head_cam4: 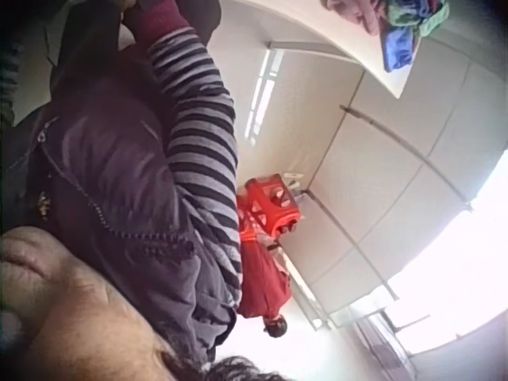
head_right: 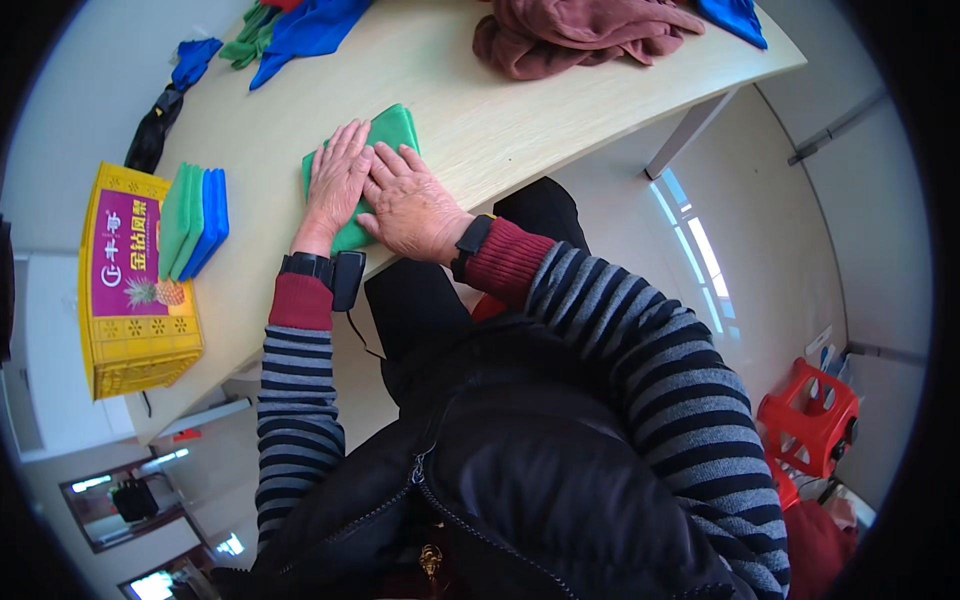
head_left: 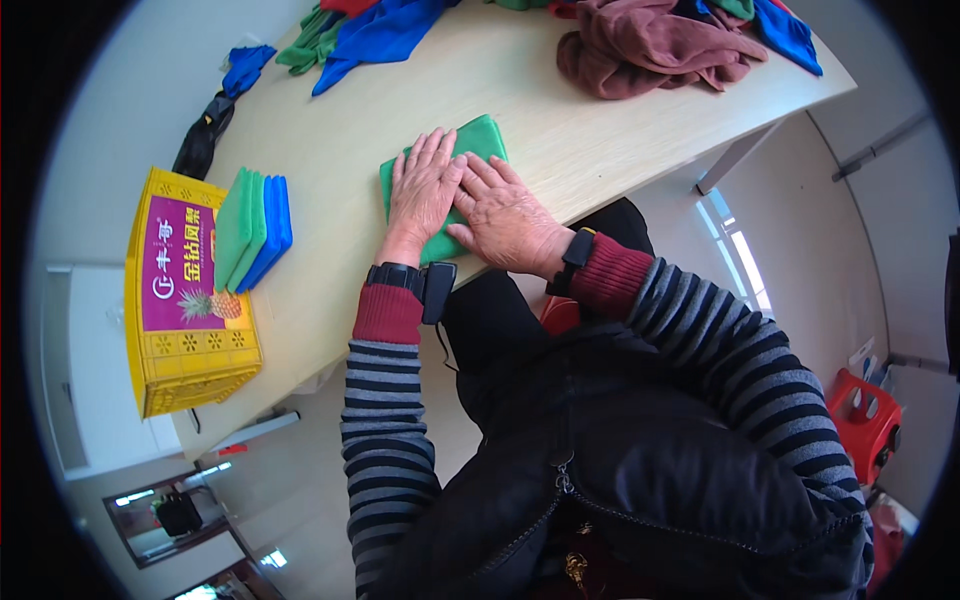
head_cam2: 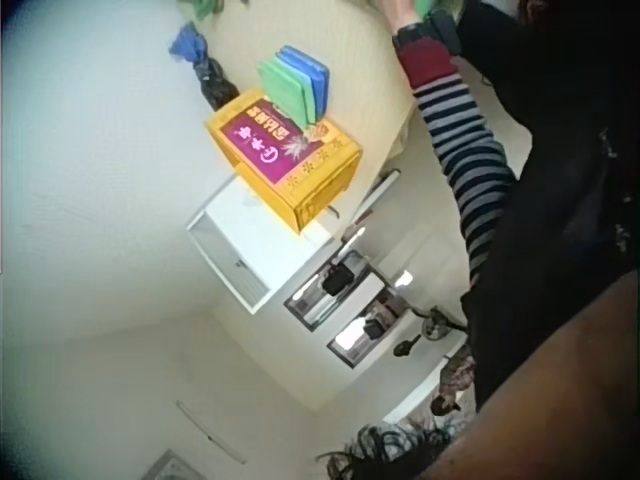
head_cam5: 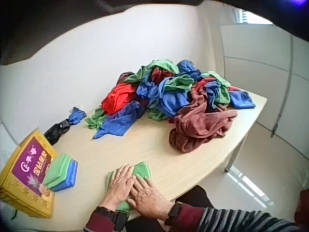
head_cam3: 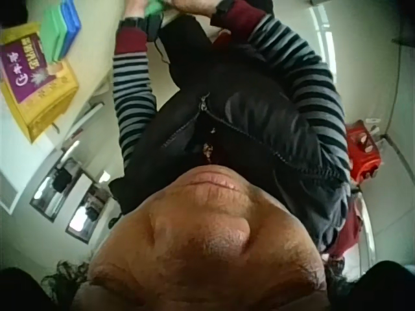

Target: Folding different colored cloths and stacking them on a table.

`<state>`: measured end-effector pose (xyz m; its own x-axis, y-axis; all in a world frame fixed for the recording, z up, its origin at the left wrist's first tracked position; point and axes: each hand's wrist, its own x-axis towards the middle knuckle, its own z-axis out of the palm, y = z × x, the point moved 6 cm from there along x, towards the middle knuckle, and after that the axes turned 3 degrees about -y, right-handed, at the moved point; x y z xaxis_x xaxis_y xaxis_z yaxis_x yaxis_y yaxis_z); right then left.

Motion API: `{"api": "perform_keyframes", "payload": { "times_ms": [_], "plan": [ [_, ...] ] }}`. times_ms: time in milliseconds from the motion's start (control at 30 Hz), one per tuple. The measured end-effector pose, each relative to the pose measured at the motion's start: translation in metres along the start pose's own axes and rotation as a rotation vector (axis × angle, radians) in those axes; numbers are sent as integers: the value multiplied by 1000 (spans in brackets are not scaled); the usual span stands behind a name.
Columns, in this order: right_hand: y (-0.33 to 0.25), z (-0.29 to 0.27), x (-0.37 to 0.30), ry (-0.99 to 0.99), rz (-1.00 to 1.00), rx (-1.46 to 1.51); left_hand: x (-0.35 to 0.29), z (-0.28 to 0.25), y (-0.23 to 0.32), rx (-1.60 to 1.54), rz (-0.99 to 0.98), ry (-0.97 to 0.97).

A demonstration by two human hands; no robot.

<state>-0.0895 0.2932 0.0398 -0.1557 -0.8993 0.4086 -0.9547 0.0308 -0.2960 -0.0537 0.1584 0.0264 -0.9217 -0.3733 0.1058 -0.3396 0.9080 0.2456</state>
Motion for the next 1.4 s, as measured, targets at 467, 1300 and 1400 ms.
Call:
{"api": "perform_keyframes", "payload": {
  "times_ms": [467,1300,1400],
  "plan": [
    [41,-8,40,-261,71,-20,-52,-3,18,85,-117,74],
    [30,-25,-4,-318,100,-295,-71,-28,-6,77,-100,123],
    [4,-23,13,-200,-12,-211,-78,-12,-1,19,-104,162]
  ]
}}
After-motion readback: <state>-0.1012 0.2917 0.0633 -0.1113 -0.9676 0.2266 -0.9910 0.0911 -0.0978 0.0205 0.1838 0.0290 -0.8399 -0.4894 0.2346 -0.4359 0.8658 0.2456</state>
